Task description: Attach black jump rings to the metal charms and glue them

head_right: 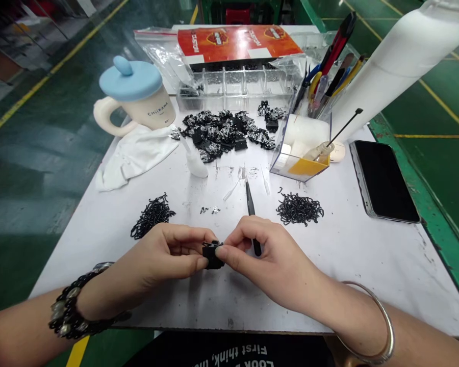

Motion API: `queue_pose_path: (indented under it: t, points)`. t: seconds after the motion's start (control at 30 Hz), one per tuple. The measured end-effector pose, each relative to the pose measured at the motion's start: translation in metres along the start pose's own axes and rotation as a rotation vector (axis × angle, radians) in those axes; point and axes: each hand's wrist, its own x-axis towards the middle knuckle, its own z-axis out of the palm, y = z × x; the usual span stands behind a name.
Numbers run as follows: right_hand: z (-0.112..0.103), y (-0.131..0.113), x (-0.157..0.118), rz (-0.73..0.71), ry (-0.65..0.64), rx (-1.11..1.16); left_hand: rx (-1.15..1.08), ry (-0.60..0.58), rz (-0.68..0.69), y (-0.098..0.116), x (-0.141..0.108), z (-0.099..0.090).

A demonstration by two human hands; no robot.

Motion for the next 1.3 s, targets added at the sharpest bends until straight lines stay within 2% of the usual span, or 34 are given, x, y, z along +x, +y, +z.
queue_pose_path:
  t: [0.1, 0.17, 0.33, 0.47, 0.53, 0.6, 0.67, 0.73, 0.8, 0.87, 1.03, 1.13, 1.3]
  points:
    - [-0.002, 0.003, 0.002, -0.004, -0.013, -0.003, -0.023, -0.017, 0.009, 0.002, 0.002, 0.0]
    - [-0.004, 0.004, 0.004, -0.014, -0.009, 0.011, -0.033, 0.016, 0.02, 0.001, 0.004, 0.0]
    - [-0.008, 0.0, 0.007, -0.091, 0.146, -0.045, -0.035, 0.132, 0.101, -0.009, 0.009, -0.002]
    - [0.0, -0.006, 0.014, -0.111, 0.22, -0.222, -0.108, 0.243, 0.144, -0.016, 0.013, 0.0]
    - [0.0, -0.006, 0.015, -0.205, 0.333, -0.4, -0.162, 0.301, 0.132, -0.015, 0.015, 0.0]
    - [-0.003, -0.004, 0.008, -0.37, 0.43, -0.58, -0.184, 0.321, 0.136, -0.014, 0.016, -0.001]
    - [-0.008, 0.0, -0.006, -0.524, 0.398, -0.667, -0.183, 0.319, 0.143, -0.012, 0.016, -0.002]
    - [-0.009, 0.006, -0.024, -0.596, 0.25, -0.679, -0.175, 0.32, 0.135, -0.011, 0.016, -0.003]
    - [-0.009, 0.015, -0.04, -0.586, 0.124, -0.691, -0.159, 0.317, 0.124, -0.011, 0.015, -0.003]
    - [-0.007, 0.023, -0.052, -0.545, 0.082, -0.714, -0.132, 0.297, 0.13, -0.012, 0.013, -0.003]
    - [0.007, 0.033, -0.069, -0.507, 0.139, -0.678, -0.035, 0.26, 0.188, -0.015, 0.011, -0.001]
    - [0.026, 0.033, -0.073, -0.509, 0.148, -0.663, 0.03, 0.267, 0.227, -0.017, 0.012, 0.002]
    - [0.059, 0.038, -0.07, -0.47, 0.256, -0.76, 0.139, 0.312, 0.3, -0.024, 0.01, 0.002]
